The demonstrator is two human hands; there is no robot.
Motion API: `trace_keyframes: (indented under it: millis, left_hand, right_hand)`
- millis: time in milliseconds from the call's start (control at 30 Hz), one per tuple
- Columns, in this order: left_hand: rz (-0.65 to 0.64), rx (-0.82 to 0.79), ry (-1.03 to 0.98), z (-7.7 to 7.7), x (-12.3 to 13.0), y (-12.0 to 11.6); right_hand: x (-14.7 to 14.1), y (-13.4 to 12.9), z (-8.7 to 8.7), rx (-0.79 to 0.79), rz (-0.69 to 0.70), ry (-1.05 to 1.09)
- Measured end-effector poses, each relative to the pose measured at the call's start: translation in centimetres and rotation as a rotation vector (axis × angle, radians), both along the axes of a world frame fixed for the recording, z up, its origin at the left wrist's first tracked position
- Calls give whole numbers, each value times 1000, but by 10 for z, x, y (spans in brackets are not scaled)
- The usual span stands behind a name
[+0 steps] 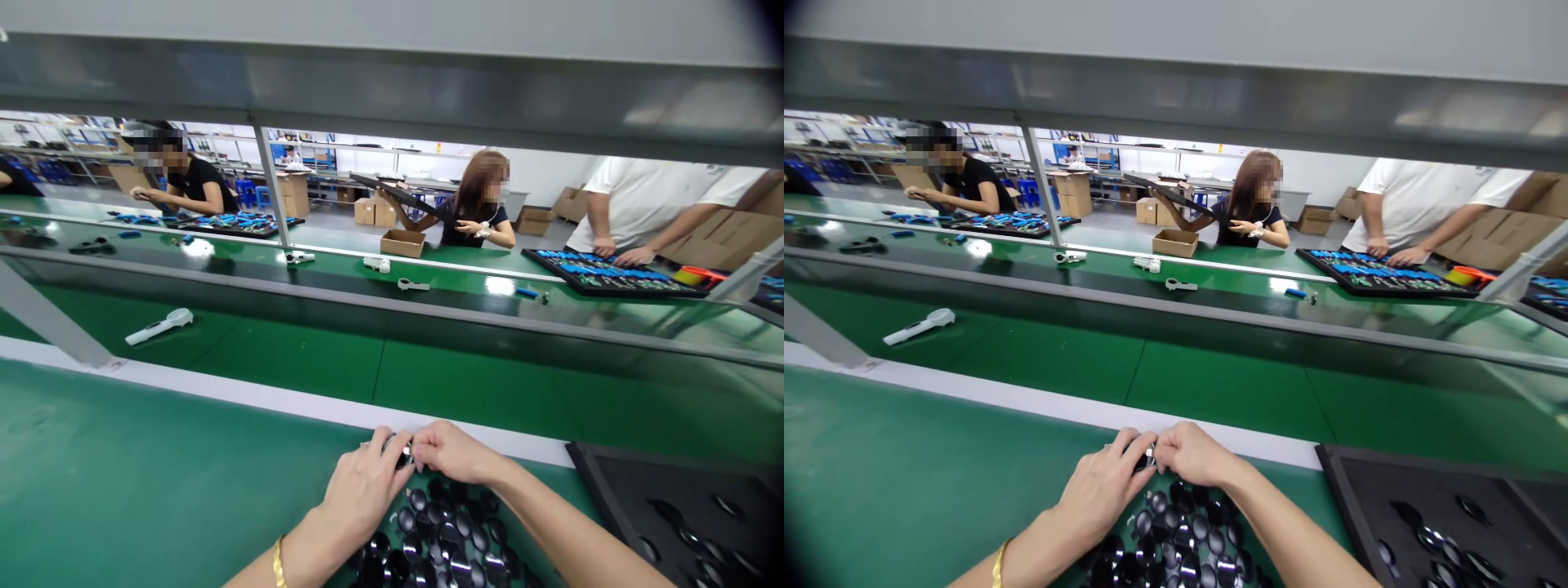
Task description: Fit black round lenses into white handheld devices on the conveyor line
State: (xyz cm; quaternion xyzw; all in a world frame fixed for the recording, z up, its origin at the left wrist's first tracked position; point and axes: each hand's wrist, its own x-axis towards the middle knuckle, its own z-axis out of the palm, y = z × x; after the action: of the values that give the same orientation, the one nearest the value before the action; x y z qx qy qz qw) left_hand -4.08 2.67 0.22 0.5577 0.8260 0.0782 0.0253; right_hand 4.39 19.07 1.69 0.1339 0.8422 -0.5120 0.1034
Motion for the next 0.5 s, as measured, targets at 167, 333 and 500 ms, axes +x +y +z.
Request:
trace_keyframes:
  millis: [167, 333, 500]
  left_hand:
    - [-67, 12, -58, 8, -2, 0]
    - [-270, -102, 151, 34, -1, 0]
    - [-413, -164, 246, 64, -5, 11]
  right_hand:
    - [19, -12, 16, 158, -61, 64]
    - [44, -18, 18, 249, -155, 91]
    - [69, -18, 12, 129, -330, 81]
